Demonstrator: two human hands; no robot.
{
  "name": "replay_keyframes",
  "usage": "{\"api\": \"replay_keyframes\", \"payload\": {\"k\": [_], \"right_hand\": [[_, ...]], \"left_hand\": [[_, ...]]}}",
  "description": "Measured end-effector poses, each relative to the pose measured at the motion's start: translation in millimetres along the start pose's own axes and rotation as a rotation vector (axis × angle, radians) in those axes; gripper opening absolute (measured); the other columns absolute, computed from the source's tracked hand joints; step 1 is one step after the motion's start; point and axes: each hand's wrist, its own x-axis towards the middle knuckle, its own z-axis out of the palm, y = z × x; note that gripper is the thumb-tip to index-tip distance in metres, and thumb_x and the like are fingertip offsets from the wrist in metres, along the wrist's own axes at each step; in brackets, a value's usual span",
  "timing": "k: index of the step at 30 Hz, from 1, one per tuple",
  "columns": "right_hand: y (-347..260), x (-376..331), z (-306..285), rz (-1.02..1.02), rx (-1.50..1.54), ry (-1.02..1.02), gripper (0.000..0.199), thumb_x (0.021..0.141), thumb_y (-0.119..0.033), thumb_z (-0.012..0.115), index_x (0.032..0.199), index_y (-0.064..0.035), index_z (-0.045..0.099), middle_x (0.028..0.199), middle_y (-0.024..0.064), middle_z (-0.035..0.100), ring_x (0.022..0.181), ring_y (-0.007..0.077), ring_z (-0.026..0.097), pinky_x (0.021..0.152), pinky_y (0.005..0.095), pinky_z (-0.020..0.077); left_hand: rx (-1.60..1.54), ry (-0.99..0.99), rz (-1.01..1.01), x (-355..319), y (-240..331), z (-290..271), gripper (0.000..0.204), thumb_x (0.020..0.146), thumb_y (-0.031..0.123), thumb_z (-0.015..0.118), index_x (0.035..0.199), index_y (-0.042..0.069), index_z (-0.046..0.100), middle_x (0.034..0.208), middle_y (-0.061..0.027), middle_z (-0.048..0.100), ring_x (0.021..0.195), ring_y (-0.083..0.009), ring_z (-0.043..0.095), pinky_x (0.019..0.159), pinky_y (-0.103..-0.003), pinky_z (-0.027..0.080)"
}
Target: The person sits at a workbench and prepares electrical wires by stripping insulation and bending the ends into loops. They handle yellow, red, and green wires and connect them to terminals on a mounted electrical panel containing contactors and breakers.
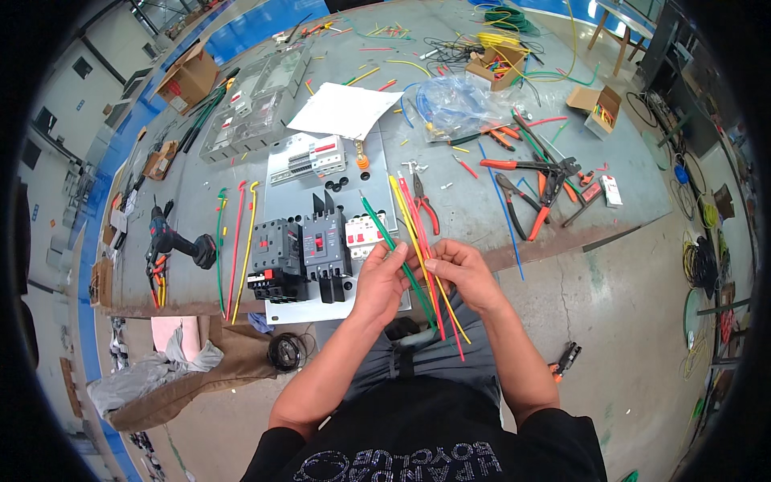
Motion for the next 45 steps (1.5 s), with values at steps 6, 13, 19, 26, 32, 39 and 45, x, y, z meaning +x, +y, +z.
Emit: {"api": "replay_keyframes", "payload": {"k": [6,13,19,26,32,39,45], "right_hand": [[4.1,-5.1,1.8,0.004,-0.064,-0.034,0.011,0.097,-0.013,0.072,0.1,-0.0036,0.068,0.081,0.0005,0.069,0.063,0.0039,0.056,0.055,0.0207,0.0422],[9.8,-9.0,14.7,-0.074,-0.196,0.063,0.016,0.097,-0.014,0.075,0.092,-0.002,0.066,0.073,-0.0036,0.061,0.062,0.0024,0.051,0.054,0.0224,0.039],[11.3,-6.0,20.2,-0.186,-0.385,0.236,0.019,0.097,-0.013,0.073,0.089,0.0032,0.068,0.073,-0.003,0.062,0.065,0.0029,0.052,0.055,0.0244,0.0399],[6.5,-4.0,19.5,-0.169,-0.284,0.222,0.017,0.103,-0.015,0.065,0.091,-0.0025,0.067,0.073,-0.0021,0.062,0.059,0.0036,0.052,0.053,0.0221,0.0404],[-5.2,5.3,8.3,-0.139,-0.061,0.236,0.024,0.108,-0.028,0.059,0.092,-0.0101,0.062,0.082,0.0001,0.068,0.065,0.0051,0.056,0.058,0.0199,0.0411],[-20.5,12.7,-2.3,-0.046,0.05,0.188,0.017,0.105,-0.023,0.064,0.099,-0.0078,0.06,0.089,0.005,0.071,0.074,0.0072,0.063,0.066,0.0238,0.0489],[-19.2,3.2,9.7,-0.082,-0.029,0.115,0.015,0.1,-0.009,0.066,0.109,-0.0056,0.056,0.081,0.0011,0.064,0.071,0.0084,0.06,0.064,0.0243,0.0471]], "left_hand": [[0.05,-0.044,-0.004,0.8,0.5,1.2,0.022,0.107,0.02,0.063,0.123,0.007,0.067,0.117,-0.0069,0.073,0.103,-0.0148,0.069,0.092,-0.035,0.057],[0.082,-0.033,0.001,4.3,-3.9,-1.9,0.02,0.108,0.017,0.06,0.121,0.003,0.066,0.112,-0.0081,0.074,0.095,-0.0141,0.071,0.08,-0.031,0.06],[0.084,-0.06,0.034,9.2,-3.5,-5.9,0.017,0.108,0.016,0.06,0.12,0.006,0.068,0.111,-0.0049,0.075,0.097,-0.0135,0.071,0.084,-0.033,0.058],[0.084,-0.033,0.051,7.3,-6.3,-11.5,0.02,0.108,0.017,0.059,0.122,0.005,0.066,0.108,-0.0077,0.074,0.096,-0.0178,0.073,0.084,-0.035,0.061],[0.118,-0.028,0.043,3.0,0.8,-14.3,0.022,0.109,0.018,0.057,0.123,0.003,0.065,0.104,-0.0095,0.073,0.096,-0.0222,0.074,0.083,-0.036,0.061],[0.144,-0.051,0.025,-2.3,0.4,-16.5,0.023,0.109,0.018,0.057,0.125,0.003,0.064,0.102,-0.0095,0.072,0.091,-0.0201,0.072,0.08,-0.034,0.059],[0.1,-0.152,0.009,-3.8,-1.8,-17.1,0.021,0.109,0.017,0.057,0.121,0.002,0.065,0.097,-0.0074,0.07,0.086,-0.0173,0.067,0.077,-0.033,0.055]]}}
